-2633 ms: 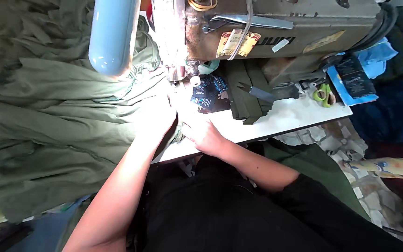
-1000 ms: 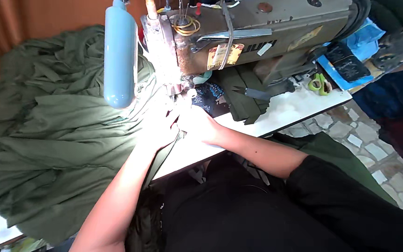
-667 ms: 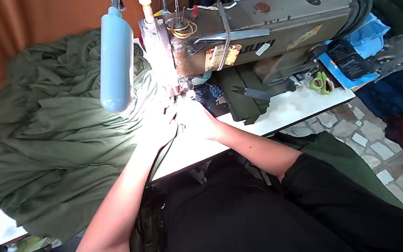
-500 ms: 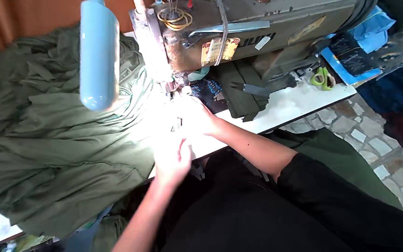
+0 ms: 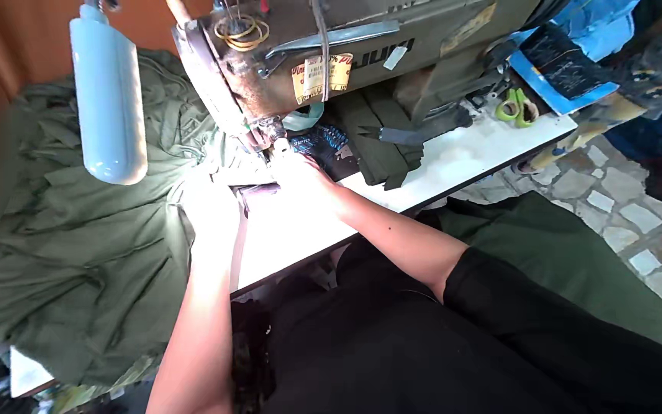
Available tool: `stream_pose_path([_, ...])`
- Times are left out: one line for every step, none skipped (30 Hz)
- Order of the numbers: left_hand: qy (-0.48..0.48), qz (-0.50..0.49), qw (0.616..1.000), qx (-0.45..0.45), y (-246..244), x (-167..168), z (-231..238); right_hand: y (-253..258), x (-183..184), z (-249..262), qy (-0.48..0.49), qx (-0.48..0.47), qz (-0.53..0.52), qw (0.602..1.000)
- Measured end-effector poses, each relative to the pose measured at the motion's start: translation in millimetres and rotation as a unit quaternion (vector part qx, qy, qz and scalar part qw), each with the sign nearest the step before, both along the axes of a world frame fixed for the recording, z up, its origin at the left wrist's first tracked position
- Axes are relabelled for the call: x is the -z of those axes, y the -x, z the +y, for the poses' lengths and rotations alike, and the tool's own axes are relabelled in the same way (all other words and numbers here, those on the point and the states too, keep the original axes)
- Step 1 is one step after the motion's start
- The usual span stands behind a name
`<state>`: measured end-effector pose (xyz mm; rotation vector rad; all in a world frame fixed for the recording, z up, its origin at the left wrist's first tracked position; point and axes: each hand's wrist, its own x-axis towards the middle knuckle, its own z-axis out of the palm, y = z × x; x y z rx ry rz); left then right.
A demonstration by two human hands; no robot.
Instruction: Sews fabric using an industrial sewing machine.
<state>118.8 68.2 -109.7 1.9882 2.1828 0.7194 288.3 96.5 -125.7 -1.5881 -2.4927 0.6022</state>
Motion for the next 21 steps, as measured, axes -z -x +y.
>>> stream_pose_path([0.028,0.004,0.999,0.031,7.5,-8.3,-12.7,0.0,0.8,-0.7,-0.001,0.007,0.010,1.000])
stream_pose_path([0.051,0.014,0.995,0.079,14.3,-15.3,-28.8,-0.3,2.3,-1.9,-0.008,0.006,0.015,1.000])
stream_pose_path([0.076,0.030,0.987,0.139,18.3,-22.3,-46.4,-0.8,4.1,-4.6,-0.019,0.007,0.025,0.999])
stream_pose_path([0.101,0.051,0.976,0.184,15.1,-28.9,-59.4,-1.5,8.4,-6.7,-0.045,0.000,0.038,0.998])
stream_pose_path([0.106,0.086,0.965,0.224,6.4,-30.8,-69.1,-2.8,12.3,-8.9,-0.074,-0.013,0.051,0.996])
stream_pose_path([0.093,0.123,0.955,0.255,-5.4,-27.3,-77.2,-3.8,12.4,-11.4,-0.076,-0.023,0.055,0.995])
stream_pose_path([0.061,0.148,0.946,0.281,-16.4,-18.5,-82.5,-5.2,12.7,-14.3,-0.077,-0.030,0.060,0.995])
stream_pose_path([0.029,0.156,0.940,0.302,-25.0,-7.9,-85.1,-7.7,14.7,-16.6,-0.084,-0.037,0.066,0.994])
stream_pose_path([-0.002,0.155,0.935,0.320,-29.9,3.2,-85.0,-12.2,16.9,-20.1,-0.096,-0.048,0.076,0.991])
stream_pose_path([-0.013,0.150,0.931,0.332,-31.9,11.5,-84.5,-18.4,19.9,-27.0,-0.116,-0.067,0.101,0.986])
stream_pose_path([-0.012,0.149,0.930,0.335,-31.9,16.7,-84.4,-24.5,26.0,-35.5,-0.154,-0.092,0.128,0.975])
stream_pose_path([-0.012,0.145,0.930,0.337,-30.6,21.3,-84.2,-29.6,32.7,-44.9,-0.199,-0.120,0.152,0.961])
stream_pose_path([-0.021,0.142,0.930,0.338,-29.2,26.1,-84.4,-33.2,39.3,-54.4,-0.243,-0.142,0.165,0.945])
stream_pose_path([-0.029,0.137,0.931,0.337,-28.6,30.6,-85.0,-35.3,44.3,-62.7,-0.274,-0.158,0.168,0.933])
stream_pose_path([-0.037,0.132,0.931,0.338,-28.3,33.8,-85.3,-36.2,47.3,-69.0,-0.290,-0.165,0.164,0.929])
stream_pose_path([-0.047,0.126,0.931,0.340,-28.2,35.7,-84.9,-36.3,49.1,-72.8,-0.301,-0.165,0.163,0.925])
stream_pose_path([-0.056,0.118,0.930,0.342,-27.7,37.3,-84.3,-35.9,49.7,-74.7,-0.309,-0.162,0.165,0.923])
stream_pose_path([-0.054,0.108,0.932,0.341,-26.6,38.3,-85.2,-35.1,49.3,-75.5,-0.310,-0.160,0.164,0.923])
stream_pose_path([-0.047,0.097,0.936,0.335,-24.8,38.6,-87.0,-34.1,48.2,-75.6,-0.310,-0.161,0.159,0.923])
stream_pose_path([-0.040,0.087,0.940,0.327,-22.7,38.0,-89.0,-33.2,45.8,-76.1,-0.308,-0.163,0.149,0.925])
stream_pose_path([-0.033,0.076,0.944,0.321,-21.1,36.1,-90.5,-32.7,42.8,-77.4,-0.304,-0.165,0.142,0.928])
